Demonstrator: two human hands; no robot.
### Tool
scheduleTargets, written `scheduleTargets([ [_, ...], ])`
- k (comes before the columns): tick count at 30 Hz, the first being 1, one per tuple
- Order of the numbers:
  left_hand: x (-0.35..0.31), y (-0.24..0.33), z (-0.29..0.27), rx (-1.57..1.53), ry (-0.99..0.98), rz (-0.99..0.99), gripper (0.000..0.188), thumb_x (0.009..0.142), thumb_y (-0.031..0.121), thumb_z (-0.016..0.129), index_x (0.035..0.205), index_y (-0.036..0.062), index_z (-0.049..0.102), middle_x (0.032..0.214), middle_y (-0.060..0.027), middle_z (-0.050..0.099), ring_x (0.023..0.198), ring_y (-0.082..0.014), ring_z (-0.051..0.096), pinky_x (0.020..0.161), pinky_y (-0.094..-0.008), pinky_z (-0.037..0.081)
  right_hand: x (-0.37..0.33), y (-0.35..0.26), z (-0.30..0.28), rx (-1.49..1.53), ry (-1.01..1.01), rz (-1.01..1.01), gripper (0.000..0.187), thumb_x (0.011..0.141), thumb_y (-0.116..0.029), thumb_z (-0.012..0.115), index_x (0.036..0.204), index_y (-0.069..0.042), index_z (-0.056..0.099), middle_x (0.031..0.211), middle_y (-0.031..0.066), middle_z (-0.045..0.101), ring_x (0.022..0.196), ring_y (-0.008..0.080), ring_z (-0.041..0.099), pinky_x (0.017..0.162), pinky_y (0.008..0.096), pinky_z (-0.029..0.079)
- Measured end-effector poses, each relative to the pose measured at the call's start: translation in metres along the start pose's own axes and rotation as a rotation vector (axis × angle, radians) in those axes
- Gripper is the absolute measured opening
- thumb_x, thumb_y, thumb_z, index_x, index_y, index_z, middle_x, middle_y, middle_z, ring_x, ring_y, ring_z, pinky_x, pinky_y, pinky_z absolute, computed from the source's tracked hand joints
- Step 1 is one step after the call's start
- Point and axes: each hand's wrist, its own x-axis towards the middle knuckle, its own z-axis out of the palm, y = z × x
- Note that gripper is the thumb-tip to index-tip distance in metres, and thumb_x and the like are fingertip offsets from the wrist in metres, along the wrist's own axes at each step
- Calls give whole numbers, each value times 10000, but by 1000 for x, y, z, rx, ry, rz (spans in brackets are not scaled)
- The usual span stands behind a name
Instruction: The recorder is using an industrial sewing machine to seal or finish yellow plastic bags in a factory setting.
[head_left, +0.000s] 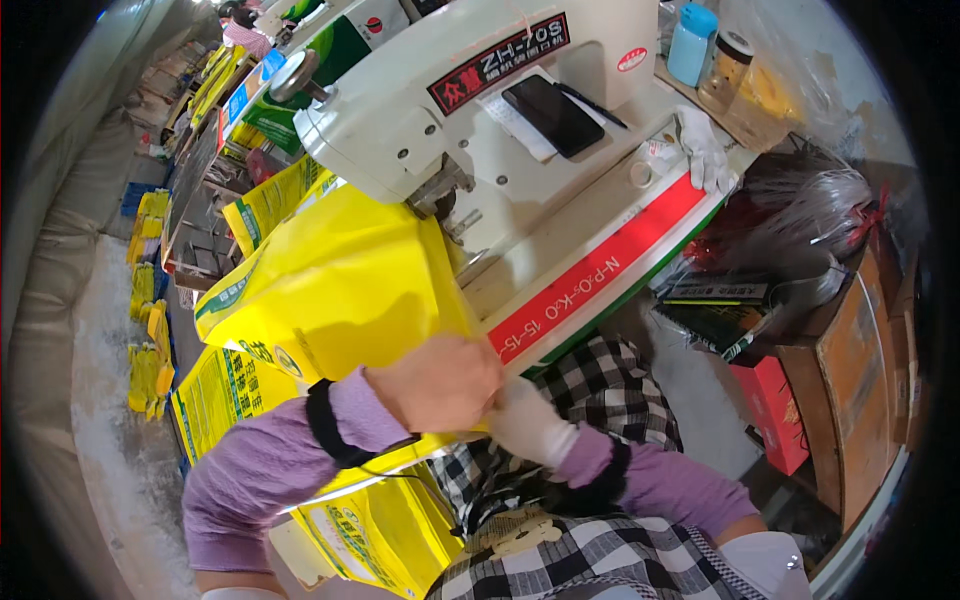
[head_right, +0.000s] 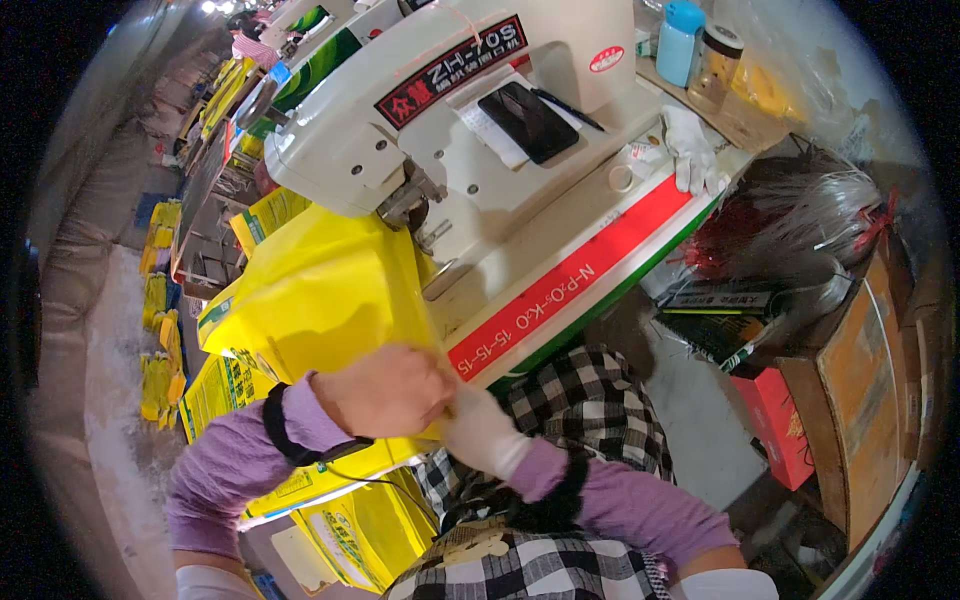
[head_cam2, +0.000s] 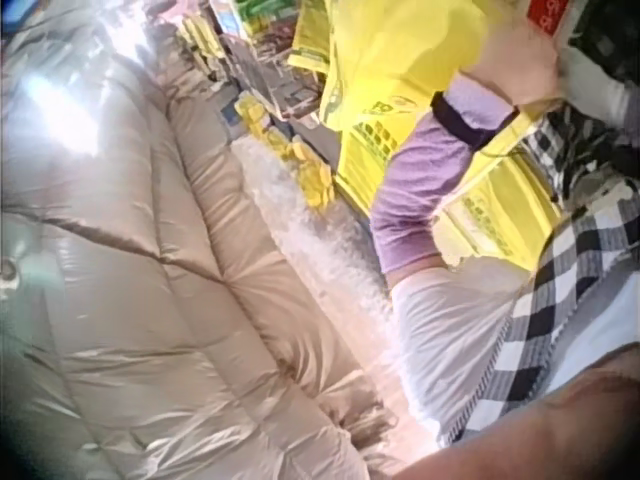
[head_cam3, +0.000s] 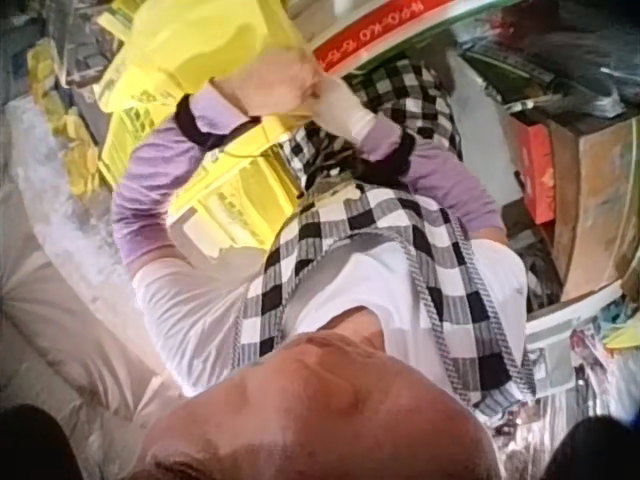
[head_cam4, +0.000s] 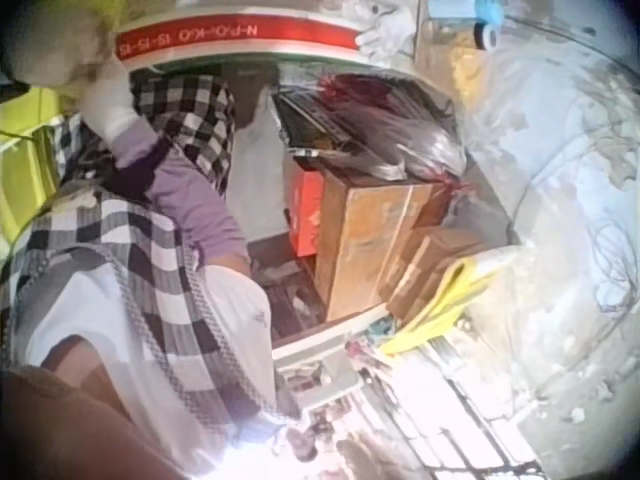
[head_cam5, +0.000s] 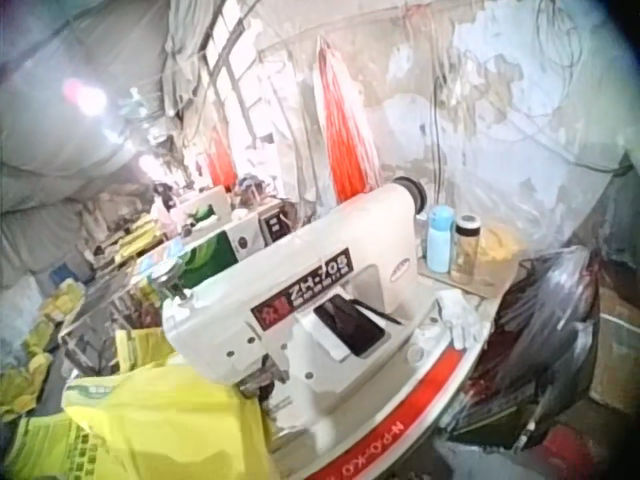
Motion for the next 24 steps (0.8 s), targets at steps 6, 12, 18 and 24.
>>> scheduleTargets([
  [6,-28,27,3,-339,-368,-96,120,823,158,576,897,65,595,605,-128,568,602,-328,614,555,-378,495,10,-26,-50,513,54,420,452,915,-256,527,1277,12,480,965,244,638,927,389,624,788,410,480],
  [12,-14,9,-18,-315,-384,11,116,685,216,645,666,104,620,588,-71,576,607,-298,603,633,-432,459,7,-18,-17,325,305,352,441,862,-206,533,1284,-79,509,712,223,606,708,411,605,673,489,483],
  [18,6,-25,-155,280,-847,-74,87,699,196,615,615,175,605,620,-55,586,641,-218,602,725,-358,430,48,9,-52,-78,241,289,343,874,-171,526,1205,-118,597,609,188,565,571,372,587,560,453,472],
  [24,24,16,9,-477,-387,159,212,791,287,637,727,85,649,639,-119,593,644,-329,599,608,-424,478,142,61,-5,-1126,438,-85,180,846,-107,468,746,-66,612,553,74,517,571,198,563,522,324,451],
])
